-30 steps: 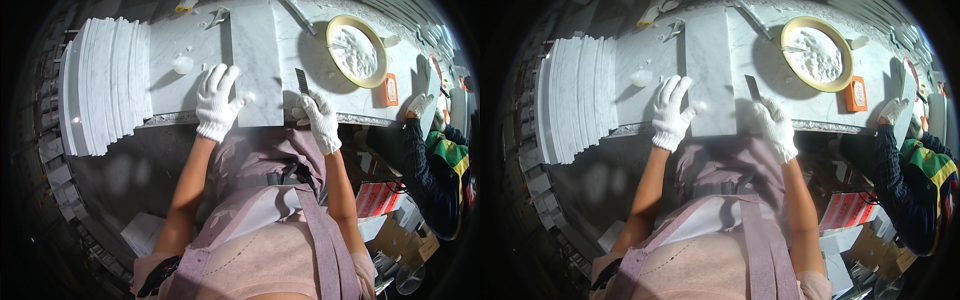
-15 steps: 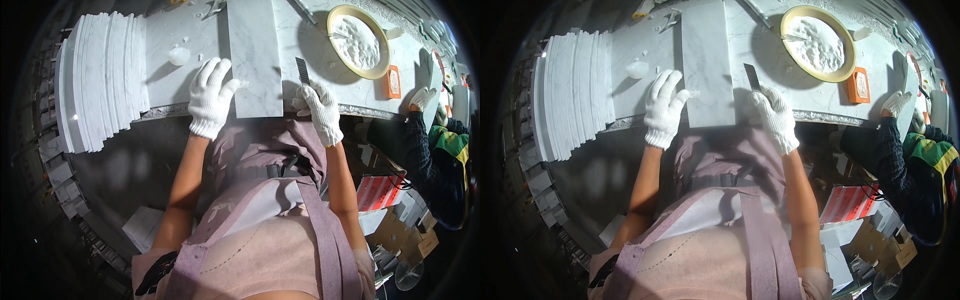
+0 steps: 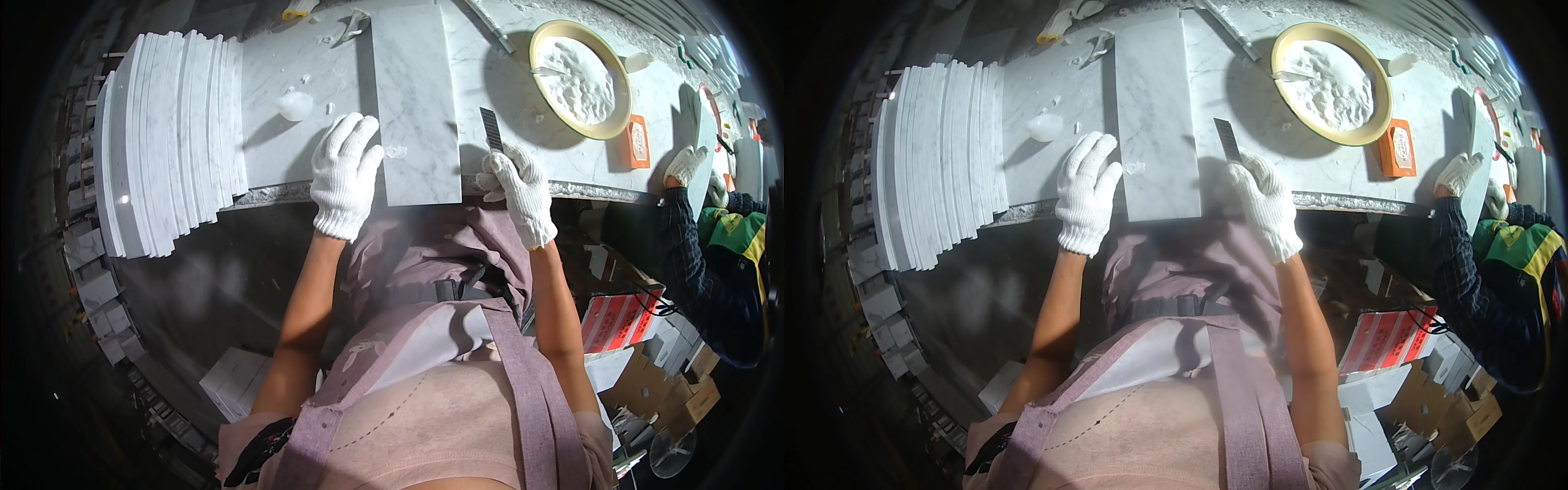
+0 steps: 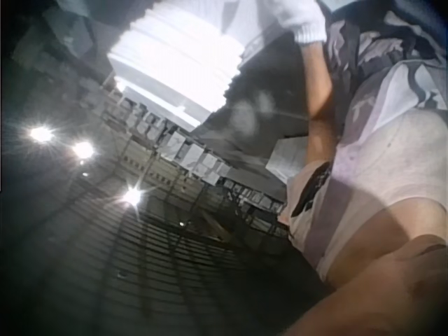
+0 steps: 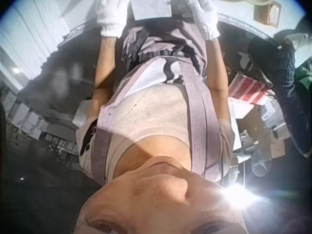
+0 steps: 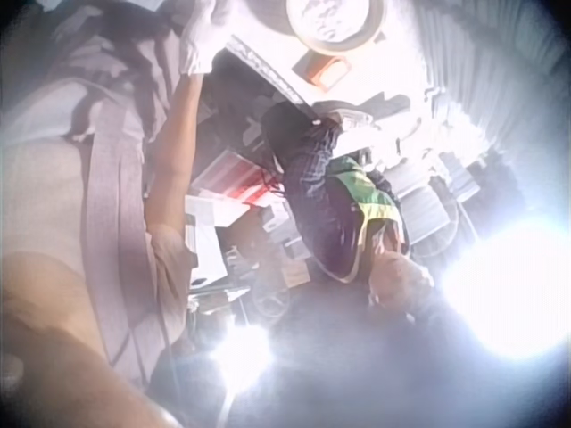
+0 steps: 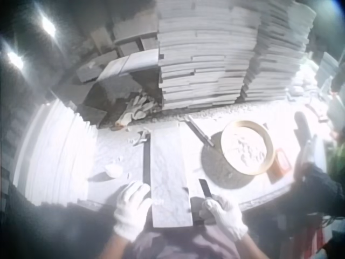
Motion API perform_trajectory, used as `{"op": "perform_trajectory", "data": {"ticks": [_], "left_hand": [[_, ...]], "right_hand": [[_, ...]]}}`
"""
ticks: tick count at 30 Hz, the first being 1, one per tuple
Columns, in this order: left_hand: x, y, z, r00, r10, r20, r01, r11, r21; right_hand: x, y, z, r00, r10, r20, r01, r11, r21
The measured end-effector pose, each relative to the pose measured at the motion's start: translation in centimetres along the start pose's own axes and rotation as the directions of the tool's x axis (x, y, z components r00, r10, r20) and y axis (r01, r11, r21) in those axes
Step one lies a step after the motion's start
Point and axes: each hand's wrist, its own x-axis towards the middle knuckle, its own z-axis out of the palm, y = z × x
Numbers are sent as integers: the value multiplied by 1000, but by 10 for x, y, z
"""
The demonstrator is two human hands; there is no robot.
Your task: The person repeatedly scrapes and smooths the edges of white rectangular tiles using a metal file and an orange sanding block. They handle each tile one at a time, flip it to work different edges, and place finished pieces into a growing stack on the table.
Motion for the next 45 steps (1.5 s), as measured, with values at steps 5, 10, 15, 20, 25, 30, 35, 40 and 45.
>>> {"op": "perform_trajectory", "data": {"ticks": [5,10,15,20,25,30,35,40,45], "left_hand": [[0,8,8,996,62,-60,-59,998,37],[6,11,12,999,31,-42,-33,998,-52],[6,5,12,998,-7,-70,7,1000,-7],[7,11,14,1000,13,-28,-13,1000,-17],[10,23,24,989,129,-73,-125,990,64],[22,9,25,995,-51,-90,70,974,217],[6,23,19,924,366,-112,-323,902,287],[-24,33,23,917,329,226,-382,887,258],[-10,5,-6,980,170,-106,-117,914,389]], "right_hand": [[-1,-3,2,1000,27,2,-27,999,45],[-2,-12,3,998,49,-40,-49,999,-6],[-6,-15,2,995,104,3,-104,988,110],[1,-3,1,1000,-4,2,4,1000,-10],[0,-4,1,1000,2,-14,-2,1000,7],[-9,-23,2,994,105,21,-107,986,127],[-7,-26,3,990,138,14,-138,985,107],[-8,-12,-4,999,54,-8,-53,992,115],[-18,-7,-10,985,169,-19,-138,861,489]]}}
